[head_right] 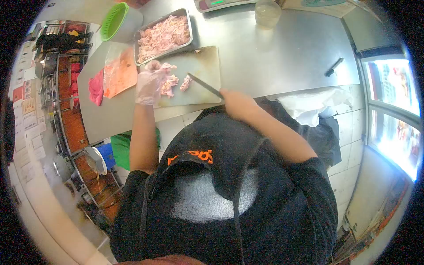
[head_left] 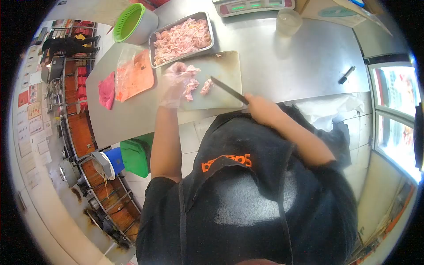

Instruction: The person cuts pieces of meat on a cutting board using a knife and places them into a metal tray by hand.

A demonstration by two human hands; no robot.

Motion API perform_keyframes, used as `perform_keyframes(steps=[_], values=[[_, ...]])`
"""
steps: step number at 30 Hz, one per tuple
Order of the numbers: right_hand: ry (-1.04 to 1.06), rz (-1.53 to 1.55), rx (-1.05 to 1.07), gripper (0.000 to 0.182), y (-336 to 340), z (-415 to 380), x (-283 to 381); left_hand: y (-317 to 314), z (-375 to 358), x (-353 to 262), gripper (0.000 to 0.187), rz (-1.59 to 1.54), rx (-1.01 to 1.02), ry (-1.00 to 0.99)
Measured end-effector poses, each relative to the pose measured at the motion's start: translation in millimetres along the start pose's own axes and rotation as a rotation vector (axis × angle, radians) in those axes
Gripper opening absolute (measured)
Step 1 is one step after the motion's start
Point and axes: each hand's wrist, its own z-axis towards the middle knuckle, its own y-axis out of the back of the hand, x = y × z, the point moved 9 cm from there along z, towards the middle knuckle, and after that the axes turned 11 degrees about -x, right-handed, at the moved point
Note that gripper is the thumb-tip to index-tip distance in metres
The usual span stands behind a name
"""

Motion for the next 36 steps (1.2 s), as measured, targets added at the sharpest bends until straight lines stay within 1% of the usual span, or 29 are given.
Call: perform_keyframes(steps=[1, 2, 3, 4, 5, 6, 8, 9, 10, 11, 12, 14, 15, 16, 17, 18, 20, 21, 23, 24, 26, 27, 29, 30, 32, 33, 35, 36], values=[[-0.067, -0.004, -0.040, 0.023, 10.9, -3.8, -7.5, -17.9, -1.9, 4.0, 0.017, -0.047, 0.070, 0.072], [-0.135, -0.008, -0.078, 0.023, 18.8, -7.0, -16.4, -27.7, 0.0, 10.2, 0.017, -0.053, 0.072, 0.075], [-0.141, -0.013, -0.077, 0.023, 20.1, -8.8, -20.9, -40.2, 1.7, 30.7, 0.016, -0.063, 0.135, 0.177], [-0.150, -0.004, -0.143, 0.024, 27.1, -9.0, -26.2, -52.3, 2.3, 51.2, 0.015, -0.067, 0.195, 0.280], [-0.159, 0.005, -0.210, 0.024, 33.3, -9.4, -30.6, -57.7, 5.7, 73.2, 0.013, -0.004, 0.209, 0.309], [-0.163, 0.000, -0.210, 0.024, 31.3, -7.6, -34.6, -56.5, 12.3, 97.5, 0.012, 0.109, 0.190, 0.280], [-0.090, -0.063, -0.179, 0.024, 21.9, 0.2, -35.1, -52.7, 18.2, 130.8, 0.011, 0.309, 0.152, 0.208], [-0.093, -0.066, -0.181, 0.024, 19.8, 2.7, -34.2, -52.8, 16.8, 133.4, 0.011, 0.306, 0.156, 0.207], [-0.068, -0.074, -0.120, 0.023, 11.1, 5.6, -28.4, -52.9, 17.5, 128.9, 0.013, 0.473, 0.175, 0.081], [-0.043, -0.080, -0.057, 0.024, 2.3, 6.7, -23.5, -52.4, 16.0, 128.6, 0.016, 0.556, 0.187, 0.019], [-0.046, -0.079, -0.056, 0.024, -0.5, 7.8, -22.2, -52.7, 13.3, 125.7, 0.018, 0.640, 0.195, -0.044], [-0.055, -0.065, -0.082, 0.020, -0.1, 10.7, -21.2, -40.7, 8.2, 108.4, 0.036, 0.998, 0.083, -0.035], [-0.053, -0.067, -0.083, 0.020, 2.9, 11.3, -20.3, -43.4, 1.3, 94.5, 0.036, 0.997, 0.081, -0.037], [-0.089, -0.080, -0.098, 0.021, 9.0, 12.0, -21.7, -45.6, -8.4, 86.2, 0.038, 0.977, 0.101, 0.053], [-0.124, -0.092, -0.113, 0.021, 13.0, 13.3, -23.2, -44.9, -13.5, 85.6, 0.040, 0.955, 0.120, 0.144], [-0.121, -0.094, -0.113, 0.021, 13.3, 14.3, -23.7, -41.3, -9.6, 93.0, 0.040, 0.955, 0.117, 0.143], [-0.107, -0.150, -0.130, 0.021, 14.5, 14.8, -28.0, -41.4, -0.4, 112.6, 0.034, 0.974, 0.167, 0.057], [-0.104, -0.155, -0.131, 0.021, 11.8, 16.0, -29.1, -44.0, -2.8, 112.9, 0.034, 0.970, 0.163, 0.054], [0.000, -0.148, -0.137, 0.021, 4.7, 18.5, -21.7, -44.8, -6.0, 99.7, 0.031, 1.170, -0.001, -0.118], [0.004, -0.152, -0.135, 0.021, 3.9, 19.8, -18.8, -45.6, -3.3, 108.6, 0.031, 1.167, -0.006, -0.117], [0.002, -0.150, -0.103, 0.017, -2.3, 23.0, -9.7, -48.8, 3.0, 123.6, 0.026, 1.294, -0.029, -0.229], [0.004, -0.153, -0.102, 0.017, -5.4, 24.9, -7.6, -50.5, 0.5, 122.9, 0.026, 1.292, -0.031, -0.228], [-0.024, -0.181, -0.059, 0.018, -14.7, 30.1, -9.2, -69.6, -10.7, 116.8, 0.024, 1.321, 0.095, -0.403], [-0.025, -0.182, -0.061, 0.018, -14.8, 31.6, -8.5, -71.5, -14.0, 111.7, 0.024, 1.320, 0.095, -0.406], [-0.025, -0.128, -0.064, 0.018, -15.9, 34.3, -6.3, -86.0, -22.9, 101.6, 0.022, 1.463, 0.196, -0.558], [-0.028, -0.126, -0.065, 0.018, -18.3, 38.0, -5.7, -85.2, -21.3, 104.9, 0.022, 1.464, 0.200, -0.559], [0.031, 0.011, -0.113, 0.018, -18.9, 52.9, 4.2, -103.9, -35.0, 115.4, 0.021, 1.440, 0.453, -0.772], [0.030, 0.017, -0.113, 0.018, -18.9, 63.3, 8.4, -108.8, -45.6, 118.6, 0.021, 1.445, 0.458, -0.771]])
